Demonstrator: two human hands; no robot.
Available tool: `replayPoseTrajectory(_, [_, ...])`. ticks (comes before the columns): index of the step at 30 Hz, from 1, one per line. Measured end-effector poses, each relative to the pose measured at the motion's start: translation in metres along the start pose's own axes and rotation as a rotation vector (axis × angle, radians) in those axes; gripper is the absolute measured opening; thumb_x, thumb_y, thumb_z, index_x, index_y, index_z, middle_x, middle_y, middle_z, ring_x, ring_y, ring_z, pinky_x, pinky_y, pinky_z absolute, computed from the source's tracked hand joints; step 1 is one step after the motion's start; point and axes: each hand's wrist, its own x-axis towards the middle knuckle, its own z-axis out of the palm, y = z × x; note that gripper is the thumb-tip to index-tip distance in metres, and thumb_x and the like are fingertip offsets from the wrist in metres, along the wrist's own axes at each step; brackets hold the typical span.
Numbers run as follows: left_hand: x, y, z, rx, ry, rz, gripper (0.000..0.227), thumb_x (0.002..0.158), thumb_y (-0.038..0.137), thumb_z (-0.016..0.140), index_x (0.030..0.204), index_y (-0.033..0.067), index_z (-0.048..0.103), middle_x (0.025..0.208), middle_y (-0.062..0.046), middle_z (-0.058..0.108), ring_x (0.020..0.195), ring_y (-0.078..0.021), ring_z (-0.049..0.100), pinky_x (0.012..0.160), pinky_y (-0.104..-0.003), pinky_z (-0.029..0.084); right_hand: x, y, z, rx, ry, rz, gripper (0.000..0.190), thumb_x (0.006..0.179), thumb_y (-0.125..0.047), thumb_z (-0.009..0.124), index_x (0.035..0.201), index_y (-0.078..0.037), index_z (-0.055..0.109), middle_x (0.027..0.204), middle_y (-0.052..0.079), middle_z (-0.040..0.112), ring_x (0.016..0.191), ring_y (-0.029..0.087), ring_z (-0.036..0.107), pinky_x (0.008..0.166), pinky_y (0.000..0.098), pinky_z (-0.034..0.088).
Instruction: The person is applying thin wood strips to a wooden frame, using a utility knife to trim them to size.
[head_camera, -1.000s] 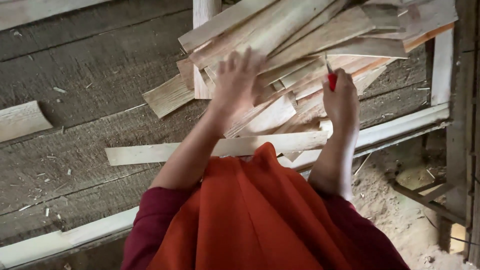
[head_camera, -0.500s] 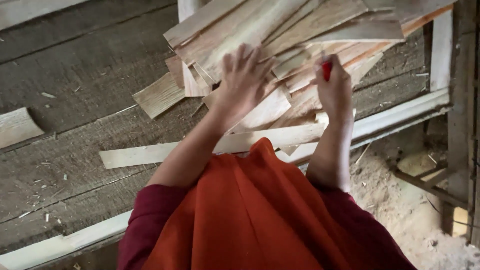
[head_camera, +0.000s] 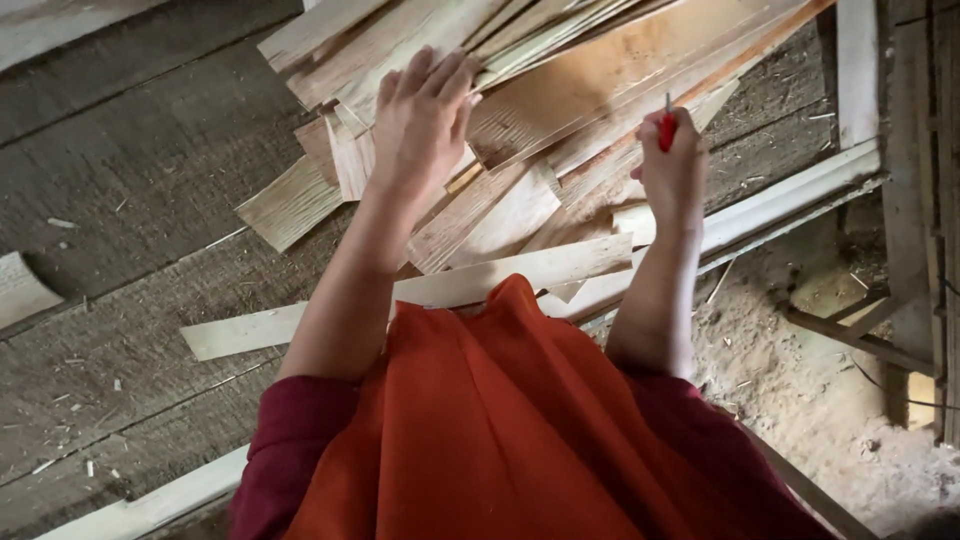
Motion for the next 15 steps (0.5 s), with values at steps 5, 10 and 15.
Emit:
replayPoseTrajectory(5, [0.001,-0.003,0.011,0.0,-0.084,-0.108,0.047,0.095,0.01,0.073,0.139,0.0218,0.06,0.151,-0.007,0.053,0.132,-0.0279,0.057,0.107,-0.046,0.046,0.005,-0.003,0.016,0.121,-0.044,0.045,0.025,0.108,-0.028,0.06,0.121,-0.01,0.05,0.1,0.006,0.062,0.079,0.015,0.059,0.064,0.0234,0.061])
replayPoseTrajectory(10, [0.009,-0.003,0.002,-0.136,-0.222,-0.191,0.037,0.106,0.027,0.057,0.143,0.0291,0.057,0.15,0.002,0.056,0.14,-0.0291,0.047,0.111,-0.051,0.036,0.018,0.009,0.029,0.213,0.014,0.1,0.025,0.105,-0.028,0.064,0.111,-0.015,0.044,0.099,0.006,0.061,0.071,0.013,0.06,0.063,0.0296,0.064])
replayPoseTrajectory(15, [0.011,-0.006,0.008,-0.279,-0.246,-0.282,0.039,0.107,0.039,0.048,0.142,0.0277,0.059,0.15,0.001,0.054,0.144,-0.0317,0.04,0.111,-0.054,0.026,0.03,0.032,0.036,0.211,0.063,0.071,0.033,0.103,-0.031,0.064,0.118,-0.011,0.041,0.105,0.01,0.06,0.082,0.019,0.065,0.073,0.0329,0.068])
